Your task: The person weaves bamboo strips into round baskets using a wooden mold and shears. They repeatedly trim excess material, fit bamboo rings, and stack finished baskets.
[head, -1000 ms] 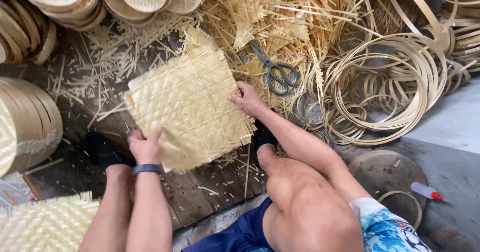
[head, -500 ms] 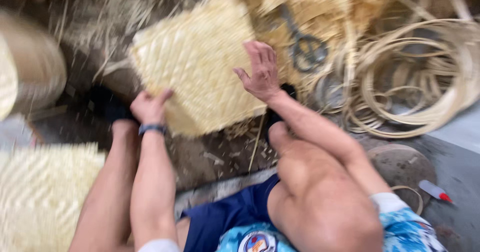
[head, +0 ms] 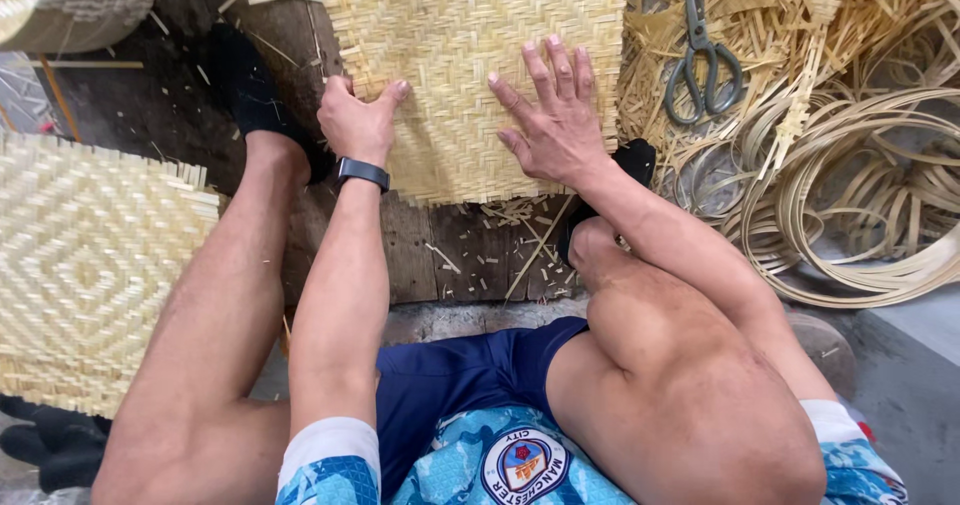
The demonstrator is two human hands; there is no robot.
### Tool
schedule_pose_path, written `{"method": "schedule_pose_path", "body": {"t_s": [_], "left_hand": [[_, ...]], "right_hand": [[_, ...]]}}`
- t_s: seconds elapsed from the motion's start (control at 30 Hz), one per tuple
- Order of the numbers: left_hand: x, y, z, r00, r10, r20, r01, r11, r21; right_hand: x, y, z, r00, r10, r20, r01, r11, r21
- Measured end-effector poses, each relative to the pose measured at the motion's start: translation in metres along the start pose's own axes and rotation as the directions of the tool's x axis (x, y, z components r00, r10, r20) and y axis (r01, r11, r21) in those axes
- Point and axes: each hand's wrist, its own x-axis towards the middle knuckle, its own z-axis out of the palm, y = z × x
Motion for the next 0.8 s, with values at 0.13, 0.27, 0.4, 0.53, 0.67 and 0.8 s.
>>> {"method": "schedule_pose_path", "body": {"t_s": [0.13, 0.27, 0.4, 0.53, 0.67, 0.8], "left_hand": [[-0.032, 0.037, -0.017, 0.999, -0.038, 0.030, 0.040, 0.995, -0.093], [-0.136, 0.084, -0.010, 0.700, 0.714, 0.010, -0.714, 0.699, 0.030], [-0.177, 0.102, 0.007, 0.703, 0.703, 0.107, -0.696, 0.711, -0.102], [-0.126, 0.072, -0.014, 0.937, 0.344, -0.050, -0.345, 0.898, -0.274], [-0.021, 0.020, -0.029, 0.988, 0.153, 0.010, -0.141, 0.931, -0.338], [0.022, -0.018, -0.011, 0.973, 0.224, 0.063, -0.184, 0.905, -0.383]], "right_hand": [[0.006, 0.000, -0.005, 1.000, -0.013, 0.008, 0.013, 1.000, -0.023], [0.010, -0.003, -0.010, 0.996, 0.048, 0.072, -0.052, 0.998, 0.048], [0.014, -0.006, -0.018, 0.991, 0.089, 0.099, -0.098, 0.992, 0.083], [0.017, -0.011, -0.020, 0.987, 0.083, 0.138, -0.096, 0.991, 0.088], [0.022, -0.010, -0.016, 0.982, 0.065, 0.177, -0.083, 0.991, 0.101], [0.020, -0.010, -0.011, 0.987, 0.045, 0.155, -0.054, 0.997, 0.053]]}}
